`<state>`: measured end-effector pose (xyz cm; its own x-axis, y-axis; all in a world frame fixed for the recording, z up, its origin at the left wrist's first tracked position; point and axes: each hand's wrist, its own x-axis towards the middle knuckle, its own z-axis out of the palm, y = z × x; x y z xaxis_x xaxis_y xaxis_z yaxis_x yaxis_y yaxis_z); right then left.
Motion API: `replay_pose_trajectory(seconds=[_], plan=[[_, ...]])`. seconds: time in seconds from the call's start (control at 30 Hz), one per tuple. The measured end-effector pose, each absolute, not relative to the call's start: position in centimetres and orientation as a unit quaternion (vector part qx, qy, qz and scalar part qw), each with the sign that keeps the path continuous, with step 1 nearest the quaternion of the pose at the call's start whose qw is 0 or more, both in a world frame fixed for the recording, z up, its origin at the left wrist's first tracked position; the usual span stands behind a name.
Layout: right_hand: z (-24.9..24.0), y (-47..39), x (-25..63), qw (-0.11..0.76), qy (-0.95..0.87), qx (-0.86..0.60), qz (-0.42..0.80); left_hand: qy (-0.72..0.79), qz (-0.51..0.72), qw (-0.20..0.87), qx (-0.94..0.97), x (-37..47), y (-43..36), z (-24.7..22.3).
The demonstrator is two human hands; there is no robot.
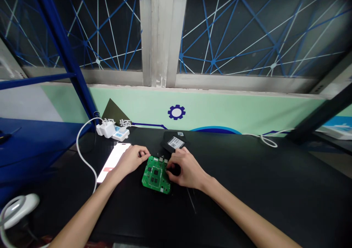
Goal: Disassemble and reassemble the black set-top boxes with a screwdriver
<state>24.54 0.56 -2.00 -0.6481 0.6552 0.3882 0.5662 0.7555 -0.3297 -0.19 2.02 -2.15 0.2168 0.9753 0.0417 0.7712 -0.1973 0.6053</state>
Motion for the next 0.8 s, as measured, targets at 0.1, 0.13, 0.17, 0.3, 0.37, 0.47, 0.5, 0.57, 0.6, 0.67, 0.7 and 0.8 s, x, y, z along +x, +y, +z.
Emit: replay_pose_trajectory(seconds=[0.1,0.13,0.17,0.3,0.37,0.47,0.5,0.57,0.6,0.67,0.7,0.8], plan=[[-2.01,0.54,24.53,0.243,-0.906,-0.335,0.087,0.590,0.217,0.234,0.742,-0.13,2.01,-2.16],[-2.02,0.53,24.53,0.242,-0.906,-0.335,0.087,0.590,0.217,0.233,0.742,-0.12,1.99,-2.15],[-2.02,0.52,24.53,0.242,-0.906,-0.336,0.088,0.590,0.218,0.232,0.742,-0.11,1.97,-2.15],[-2.00,0.50,24.52,0.250,-0.902,-0.338,0.096,0.589,0.220,0.229,0.743,-0.09,1.90,-2.18],[-1.96,0.47,24.50,0.253,-0.900,-0.340,0.100,0.588,0.221,0.226,0.745,-0.09,1.92,-2.26],[-1.89,0.42,24.49,0.255,-0.901,-0.337,0.101,0.587,0.221,0.223,0.747,-0.11,2.02,-2.43],[-1.87,0.41,24.50,0.255,-0.901,-0.336,0.100,0.586,0.221,0.223,0.747,-0.11,2.06,-2.47],[-1.85,0.42,24.53,0.251,-0.902,-0.336,0.099,0.584,0.220,0.222,0.749,-0.11,2.12,-2.54],[-1.85,0.43,24.55,0.250,-0.902,-0.337,0.099,0.584,0.220,0.222,0.749,-0.11,2.13,-2.56],[-1.88,0.48,24.58,0.250,-0.902,-0.337,0.101,0.583,0.220,0.220,0.750,-0.11,2.13,-2.55],[-1.90,0.50,24.58,0.251,-0.902,-0.336,0.102,0.583,0.219,0.220,0.751,-0.10,2.12,-2.53],[-1.96,0.53,24.57,0.257,-0.902,-0.332,0.103,0.583,0.217,0.218,0.752,-0.08,2.06,-2.47]])
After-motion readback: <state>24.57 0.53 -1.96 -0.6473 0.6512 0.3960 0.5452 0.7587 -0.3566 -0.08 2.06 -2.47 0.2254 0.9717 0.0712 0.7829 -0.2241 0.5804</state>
